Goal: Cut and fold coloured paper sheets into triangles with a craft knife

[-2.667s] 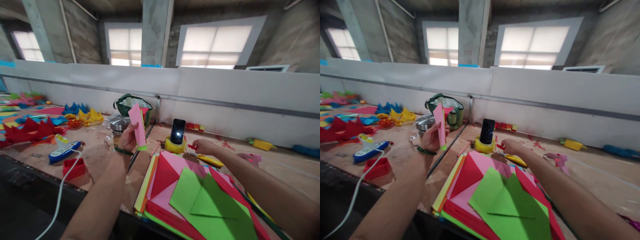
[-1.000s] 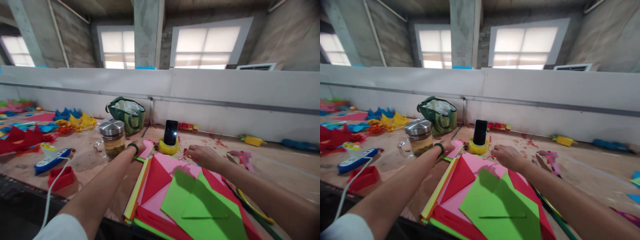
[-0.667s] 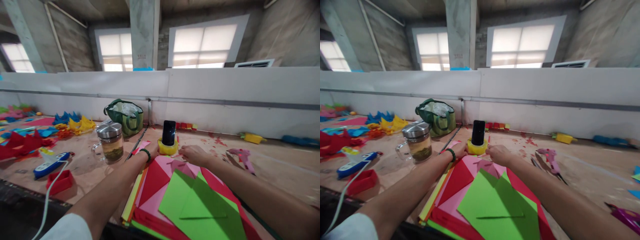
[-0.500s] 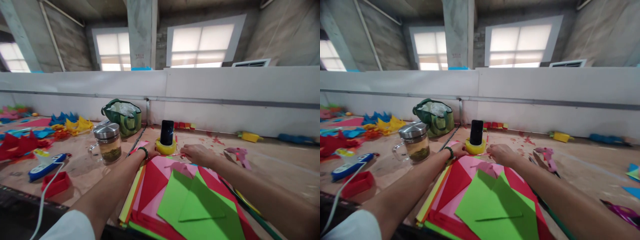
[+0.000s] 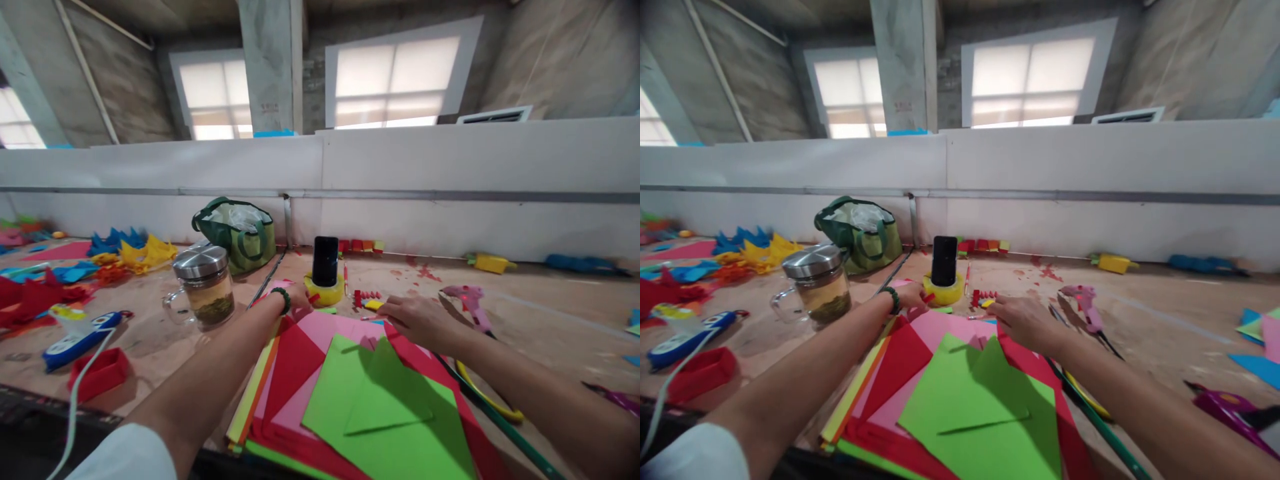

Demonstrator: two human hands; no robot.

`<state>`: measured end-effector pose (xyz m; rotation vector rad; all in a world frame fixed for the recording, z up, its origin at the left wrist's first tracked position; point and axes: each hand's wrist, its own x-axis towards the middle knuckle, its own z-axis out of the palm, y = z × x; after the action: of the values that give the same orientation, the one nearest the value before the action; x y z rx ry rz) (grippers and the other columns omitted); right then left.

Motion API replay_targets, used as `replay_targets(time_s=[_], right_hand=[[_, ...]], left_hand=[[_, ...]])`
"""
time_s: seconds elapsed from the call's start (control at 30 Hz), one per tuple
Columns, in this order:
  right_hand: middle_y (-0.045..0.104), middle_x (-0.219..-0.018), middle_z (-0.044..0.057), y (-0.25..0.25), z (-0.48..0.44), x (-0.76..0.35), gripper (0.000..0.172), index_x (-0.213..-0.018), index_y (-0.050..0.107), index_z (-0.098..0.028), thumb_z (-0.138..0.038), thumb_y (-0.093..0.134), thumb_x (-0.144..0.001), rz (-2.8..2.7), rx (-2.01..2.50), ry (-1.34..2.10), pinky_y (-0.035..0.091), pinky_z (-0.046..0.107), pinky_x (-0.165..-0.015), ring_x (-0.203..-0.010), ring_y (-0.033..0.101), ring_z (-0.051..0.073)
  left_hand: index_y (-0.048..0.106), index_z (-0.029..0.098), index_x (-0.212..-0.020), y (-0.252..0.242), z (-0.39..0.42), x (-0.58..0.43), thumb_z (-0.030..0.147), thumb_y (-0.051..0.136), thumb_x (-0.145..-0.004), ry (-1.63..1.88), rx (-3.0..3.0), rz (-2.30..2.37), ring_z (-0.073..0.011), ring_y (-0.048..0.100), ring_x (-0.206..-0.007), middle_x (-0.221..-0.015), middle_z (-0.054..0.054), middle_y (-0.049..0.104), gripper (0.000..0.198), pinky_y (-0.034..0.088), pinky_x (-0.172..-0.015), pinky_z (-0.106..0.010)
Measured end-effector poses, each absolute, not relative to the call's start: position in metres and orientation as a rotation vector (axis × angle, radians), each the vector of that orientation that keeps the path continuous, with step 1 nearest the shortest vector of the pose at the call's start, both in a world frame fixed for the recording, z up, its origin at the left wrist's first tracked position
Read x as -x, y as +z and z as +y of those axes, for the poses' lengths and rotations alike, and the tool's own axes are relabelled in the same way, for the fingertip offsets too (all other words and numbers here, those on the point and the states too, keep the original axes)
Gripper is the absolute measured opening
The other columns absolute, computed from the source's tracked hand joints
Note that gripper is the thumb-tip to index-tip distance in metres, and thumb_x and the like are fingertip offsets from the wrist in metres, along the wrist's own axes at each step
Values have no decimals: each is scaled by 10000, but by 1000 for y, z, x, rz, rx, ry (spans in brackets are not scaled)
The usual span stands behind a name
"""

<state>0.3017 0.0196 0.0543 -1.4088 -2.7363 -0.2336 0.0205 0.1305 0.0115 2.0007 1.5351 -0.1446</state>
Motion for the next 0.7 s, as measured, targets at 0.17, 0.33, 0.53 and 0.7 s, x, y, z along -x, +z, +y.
replay_targets(time_s=[0.17, 0.33, 0.53, 0.7], right_hand=[[687, -985, 63, 48, 16, -316, 306, -1059, 664, -214, -154, 413, -895, -2702, 1353, -196, 445, 273, -735, -868, 651, 190], [685, -991, 67, 48, 3, -319, 302, -1068, 657, -223, -154, 417, -897, -2693, 1304, -184, 461, 280, -757, -873, 657, 186], [693, -984, 65, 50, -14, -330, 295, -1074, 647, -222, -141, 425, -896, -2631, 1267, -271, 459, 284, -726, -839, 661, 185], [698, -978, 52, 44, -18, -352, 276, -1053, 645, -232, -146, 437, -894, -2554, 1259, -331, 453, 285, -720, -821, 650, 177]], left_hand=[[548, 152, -1194, 12, 122, -27, 331, 562, -913, -129, -2061, 1603, -223, 597, -1003, -1186, -90, 574, 334, 521, -836, -422], [556, 153, -1185, 14, 112, -51, 335, 563, -911, -170, -2146, 1693, -231, 594, -1011, -1188, -83, 575, 329, 519, -841, -421], [555, 155, -1186, 19, 105, -67, 331, 565, -911, -276, -2214, 1689, -228, 596, -1007, -1185, -84, 575, 327, 521, -837, -417], [548, 159, -1195, 21, 97, -70, 324, 566, -911, -184, -2317, 1709, -221, 596, -1009, -1189, -89, 573, 329, 520, -838, -417]])
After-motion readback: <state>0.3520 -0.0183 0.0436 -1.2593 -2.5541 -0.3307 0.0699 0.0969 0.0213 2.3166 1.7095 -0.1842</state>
